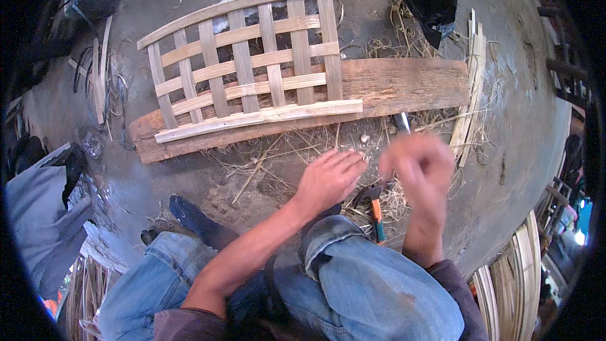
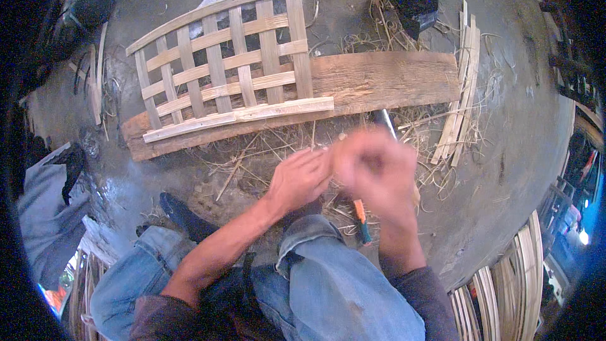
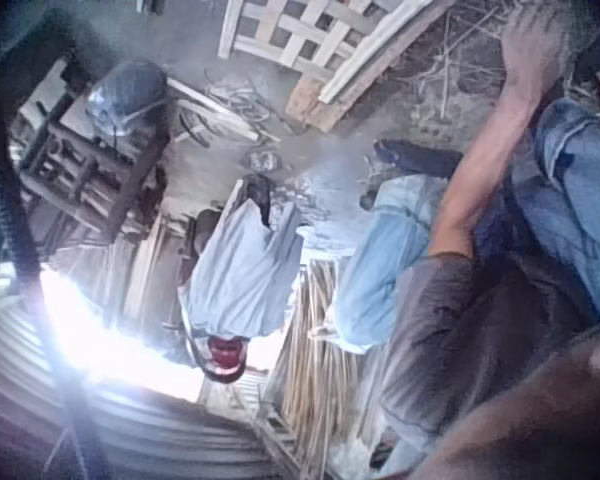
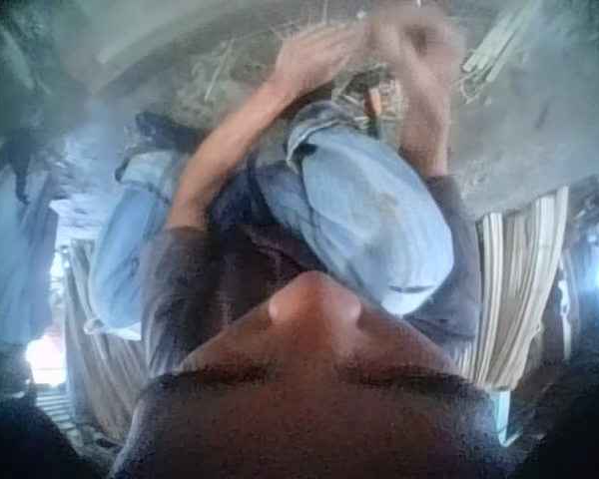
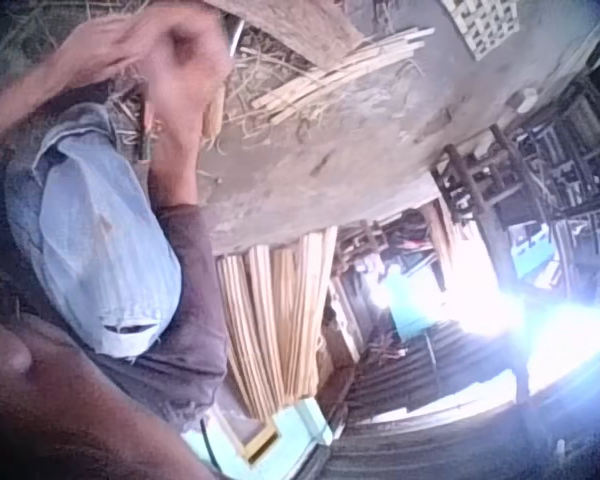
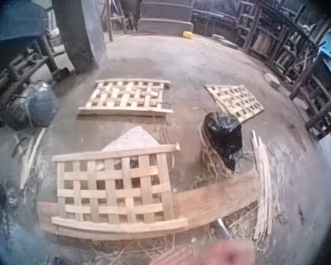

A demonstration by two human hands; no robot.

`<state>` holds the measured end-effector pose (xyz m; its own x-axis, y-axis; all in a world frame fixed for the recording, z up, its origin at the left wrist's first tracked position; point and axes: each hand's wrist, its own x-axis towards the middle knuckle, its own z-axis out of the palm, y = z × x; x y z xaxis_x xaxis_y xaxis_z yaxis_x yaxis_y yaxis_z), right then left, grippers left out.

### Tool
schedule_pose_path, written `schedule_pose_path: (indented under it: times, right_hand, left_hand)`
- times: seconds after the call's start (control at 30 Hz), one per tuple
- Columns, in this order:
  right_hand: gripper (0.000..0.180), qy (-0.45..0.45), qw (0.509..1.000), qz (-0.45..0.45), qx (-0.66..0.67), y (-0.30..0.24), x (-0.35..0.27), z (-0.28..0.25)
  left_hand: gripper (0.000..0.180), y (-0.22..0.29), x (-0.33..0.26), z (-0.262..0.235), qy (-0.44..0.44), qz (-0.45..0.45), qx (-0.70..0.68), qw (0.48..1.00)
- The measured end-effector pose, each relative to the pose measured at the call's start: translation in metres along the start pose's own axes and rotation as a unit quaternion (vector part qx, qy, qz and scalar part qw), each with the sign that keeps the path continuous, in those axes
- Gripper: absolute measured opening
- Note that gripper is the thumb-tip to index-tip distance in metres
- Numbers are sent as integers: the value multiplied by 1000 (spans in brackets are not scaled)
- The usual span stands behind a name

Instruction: The person assembles a wooden lattice panel by hand, inserting thin wooden strips into a frame and tapping them into place with a hammer. They flip the panel to work on both sides and use a machete to trim excess material.

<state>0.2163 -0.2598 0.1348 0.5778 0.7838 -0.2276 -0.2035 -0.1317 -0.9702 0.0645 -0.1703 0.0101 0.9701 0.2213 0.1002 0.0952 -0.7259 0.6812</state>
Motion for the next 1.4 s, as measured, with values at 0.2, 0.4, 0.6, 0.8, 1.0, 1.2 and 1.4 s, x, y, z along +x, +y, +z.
schedule_pose_path:
  times: [0.2,0.4,0.6,0.8,1.0,1.2,1.4]
  right_hand:
    - [32,28,881,-176,-439,99,59,-29]
    - [36,-45,865,-190,-462,106,71,-29]
    - [34,-22,863,-196,-465,112,68,-24]
    - [39,7,865,-190,-464,94,59,-16]
    - [18,181,879,-330,-294,-46,-31,57]
    - [11,-63,830,-551,-50,-74,-26,64]
    - [12,-84,873,-479,-48,-78,-47,67]
  left_hand:
    - [35,-39,31,-37,154,-90,101,979]
    - [29,-54,41,-43,130,-58,111,984]
    - [24,-59,42,-37,144,-47,97,984]
    - [24,-57,44,-33,144,-41,82,985]
    - [28,-54,42,-33,161,-55,112,979]
    - [28,-54,42,-31,158,-64,111,979]
    - [28,-54,41,-32,164,-70,117,977]
